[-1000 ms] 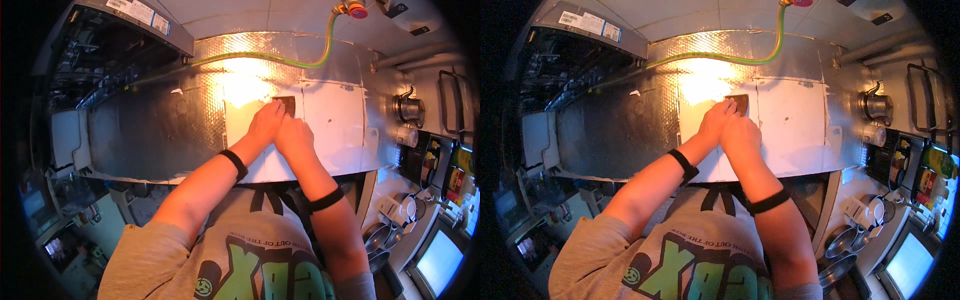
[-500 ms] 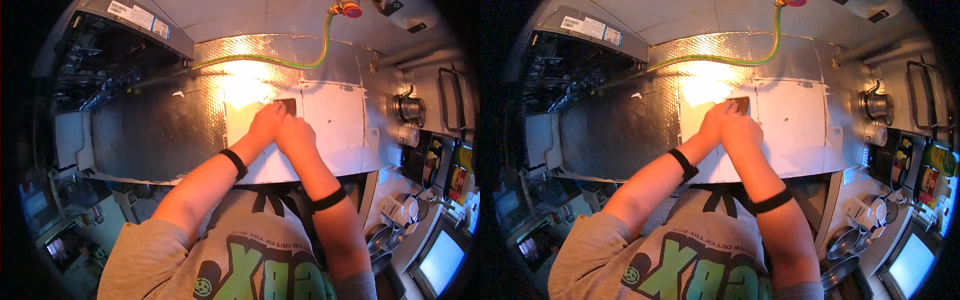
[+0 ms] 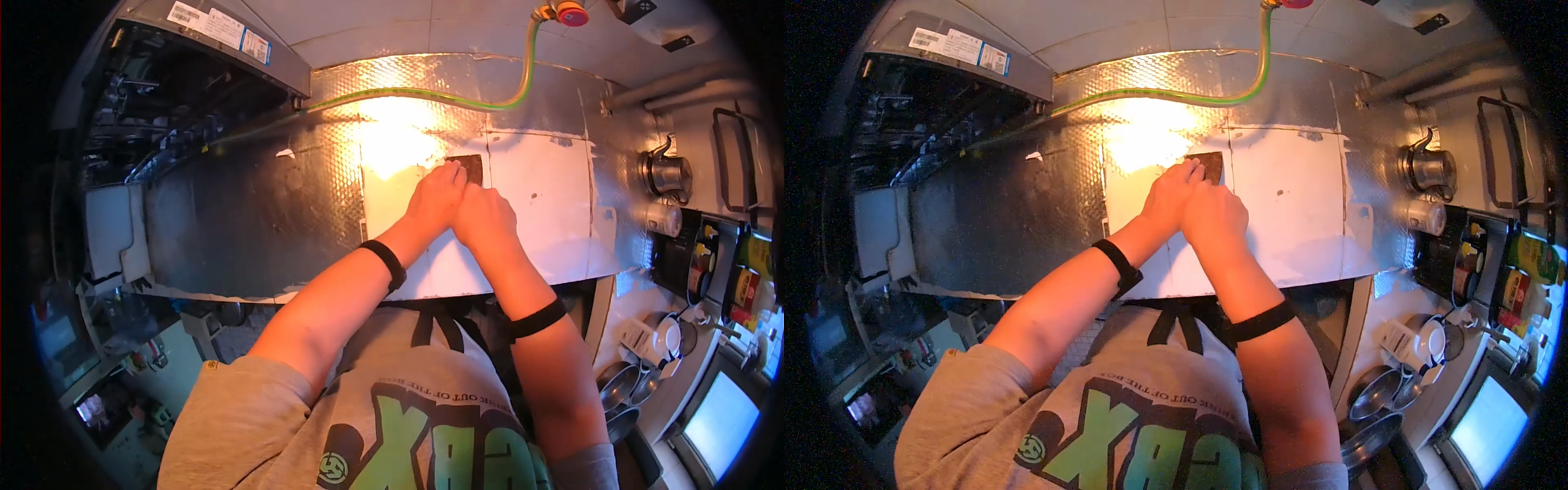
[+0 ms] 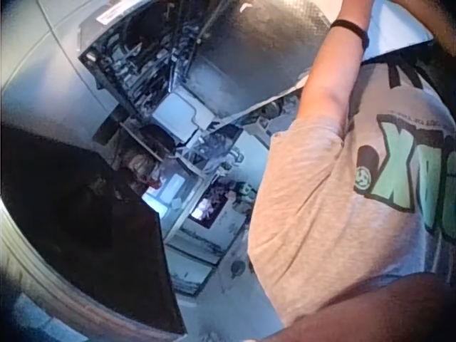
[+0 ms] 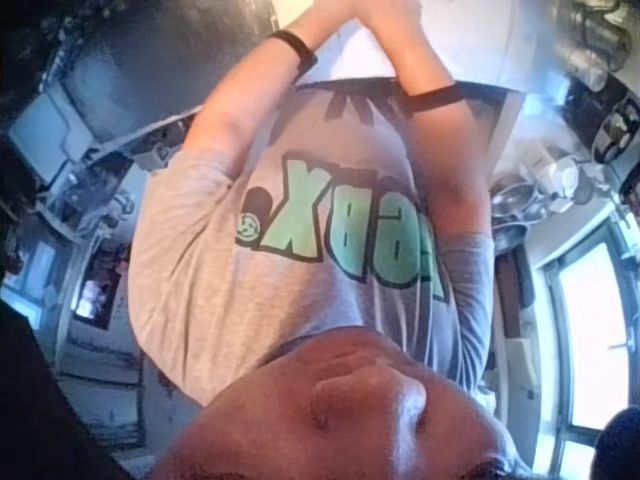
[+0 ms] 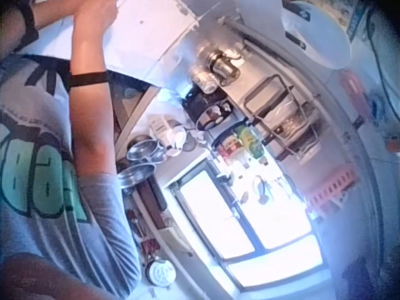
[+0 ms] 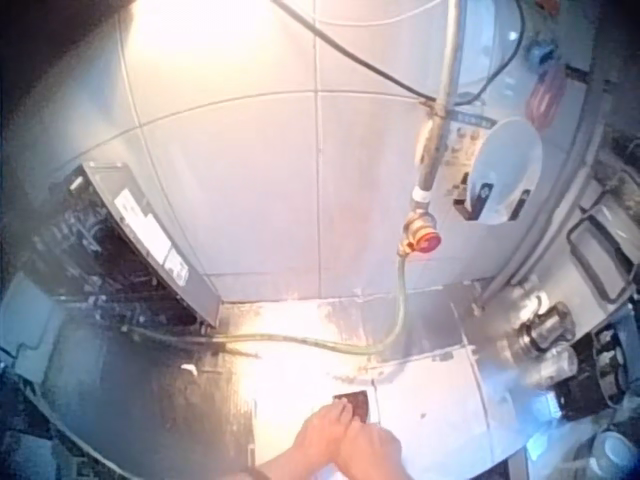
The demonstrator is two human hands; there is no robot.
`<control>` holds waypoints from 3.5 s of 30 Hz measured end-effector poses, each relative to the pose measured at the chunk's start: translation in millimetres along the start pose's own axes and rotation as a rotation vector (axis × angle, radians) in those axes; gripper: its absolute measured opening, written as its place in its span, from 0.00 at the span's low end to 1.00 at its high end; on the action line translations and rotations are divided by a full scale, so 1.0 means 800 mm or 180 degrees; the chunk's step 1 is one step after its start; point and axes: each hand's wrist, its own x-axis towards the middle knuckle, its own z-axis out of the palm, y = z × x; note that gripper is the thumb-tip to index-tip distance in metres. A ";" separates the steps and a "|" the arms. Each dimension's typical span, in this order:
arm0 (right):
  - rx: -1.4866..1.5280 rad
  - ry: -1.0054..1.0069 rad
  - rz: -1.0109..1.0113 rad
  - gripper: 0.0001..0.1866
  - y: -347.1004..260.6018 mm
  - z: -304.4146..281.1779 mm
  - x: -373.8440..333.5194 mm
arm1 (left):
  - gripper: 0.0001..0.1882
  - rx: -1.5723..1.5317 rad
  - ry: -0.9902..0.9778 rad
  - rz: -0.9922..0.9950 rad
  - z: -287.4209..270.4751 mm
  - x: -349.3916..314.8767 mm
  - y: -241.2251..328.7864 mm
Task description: Scrape white debris or adhesive from a metallic surface using a hand scraper.
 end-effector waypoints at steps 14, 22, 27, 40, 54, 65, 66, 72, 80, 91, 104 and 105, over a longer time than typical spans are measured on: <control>0.0012 0.0283 -0.0074 0.12 0.005 0.018 -0.007 | 0.17 0.0049 0.0026 -0.0062 0.012 -0.013 0.006; 0.0025 0.0263 0.0063 0.12 0.005 0.013 -0.014 | 0.19 -0.0003 -0.0182 -0.0032 0.010 -0.009 0.009; 0.0007 0.0206 -0.0007 0.12 -0.005 -0.008 0.004 | 0.19 -0.0064 -0.0131 -0.0261 -0.002 0.017 -0.005; 0.0010 0.0142 0.0063 0.14 -0.004 -0.002 -0.005 | 0.18 -0.0053 -0.0156 -0.0186 0.011 0.000 -0.002; 0.0048 -0.0021 0.0260 0.14 -0.009 -0.026 0.013 | 0.17 -0.0104 -0.0170 -0.0272 -0.012 0.030 0.004; -0.0167 -0.0072 0.0091 0.13 -0.011 -0.028 0.006 | 0.19 -0.1214 -0.0797 -0.1494 -0.015 0.032 0.010; -0.0296 -0.0158 0.0069 0.13 -0.015 -0.030 0.006 | 0.19 -0.1192 -0.0767 -0.1499 -0.010 0.028 0.005; -0.0022 -0.0091 0.0237 0.14 -0.013 -0.036 0.015 | 0.18 -0.0150 -0.0124 -0.0352 0.005 0.024 0.000; -0.0180 -0.0147 0.0121 0.16 -0.005 -0.030 0.017 | 0.20 -0.0173 -0.0103 -0.0369 0.015 0.022 -0.005; -0.0057 -0.0091 0.0194 0.14 -0.006 -0.037 0.018 | 0.18 -0.0263 -0.0040 -0.0458 0.003 0.036 0.006; -0.0115 -0.0198 0.0119 0.15 -0.010 -0.032 0.012 | 0.19 -0.0827 -0.0610 -0.1149 -0.009 0.023 0.011; -0.0160 -0.0286 0.0113 0.16 -0.016 -0.026 0.008 | 0.18 -0.0416 -0.0198 -0.0716 0.002 0.015 -0.004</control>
